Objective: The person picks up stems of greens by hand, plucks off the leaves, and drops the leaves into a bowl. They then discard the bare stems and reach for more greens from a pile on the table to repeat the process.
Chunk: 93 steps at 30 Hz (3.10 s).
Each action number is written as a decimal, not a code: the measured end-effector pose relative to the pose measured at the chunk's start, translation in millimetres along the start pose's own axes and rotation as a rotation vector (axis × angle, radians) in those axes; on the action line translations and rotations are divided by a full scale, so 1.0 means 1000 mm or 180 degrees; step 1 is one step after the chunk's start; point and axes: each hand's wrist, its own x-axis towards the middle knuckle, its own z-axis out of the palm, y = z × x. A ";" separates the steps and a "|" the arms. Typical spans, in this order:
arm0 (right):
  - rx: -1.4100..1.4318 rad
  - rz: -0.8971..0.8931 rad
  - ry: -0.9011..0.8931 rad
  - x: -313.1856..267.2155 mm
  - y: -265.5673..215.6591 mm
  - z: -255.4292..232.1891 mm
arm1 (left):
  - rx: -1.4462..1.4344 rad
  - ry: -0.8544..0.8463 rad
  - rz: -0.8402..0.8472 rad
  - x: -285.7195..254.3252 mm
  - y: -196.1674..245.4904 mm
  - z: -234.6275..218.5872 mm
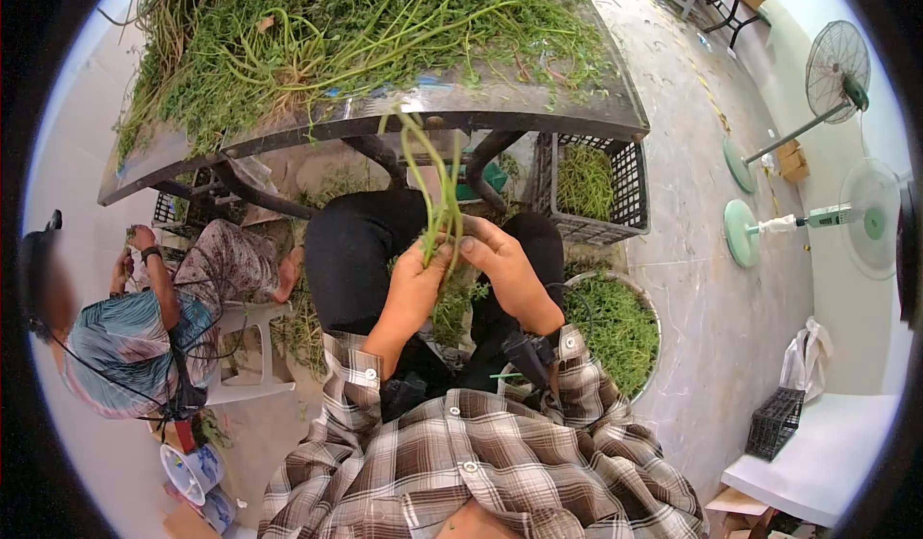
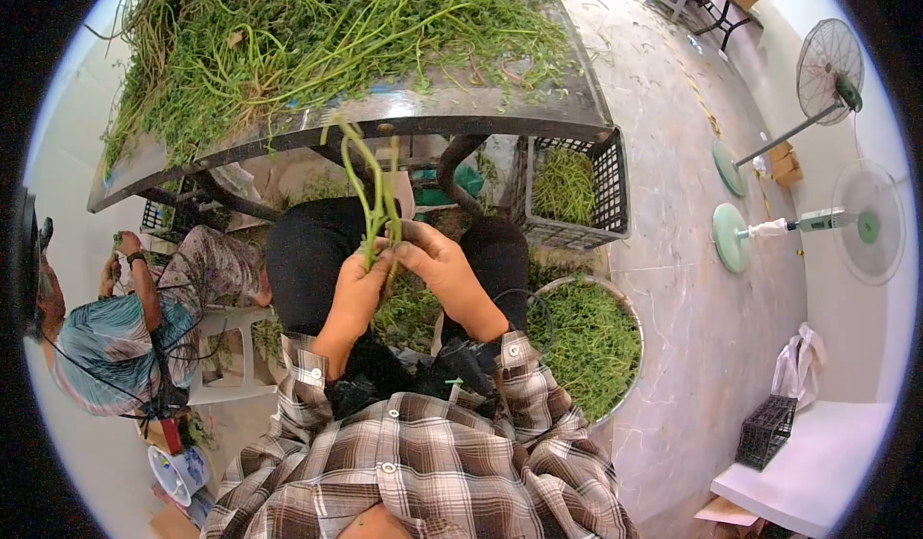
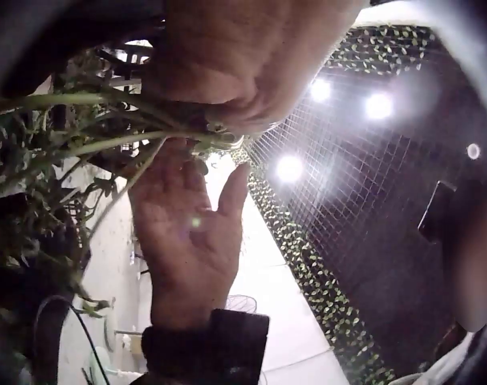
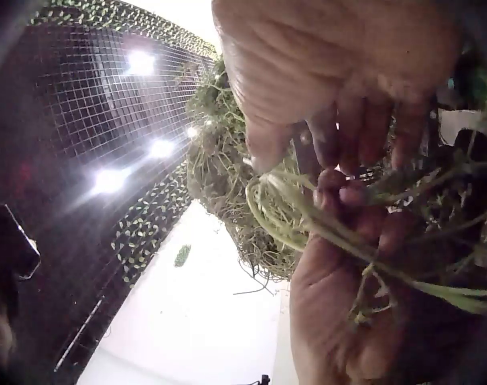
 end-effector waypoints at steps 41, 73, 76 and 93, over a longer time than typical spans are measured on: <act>-0.3641 -0.1025 -0.0600 -0.032 -0.021 -0.041 | -0.1361 0.0068 -0.0205 -0.011 0.015 0.014; -0.0499 0.0260 -0.0121 0.001 -0.038 -0.005 | 0.1054 -0.0077 0.0597 -0.013 0.005 0.007; -0.0613 0.0098 -0.0029 0.009 -0.032 0.002 | 0.1377 -0.0248 0.0106 -0.018 0.019 0.010; -0.0501 0.0121 -0.0037 0.001 -0.021 -0.005 | -0.0286 -0.0897 -0.0299 -0.012 0.014 0.004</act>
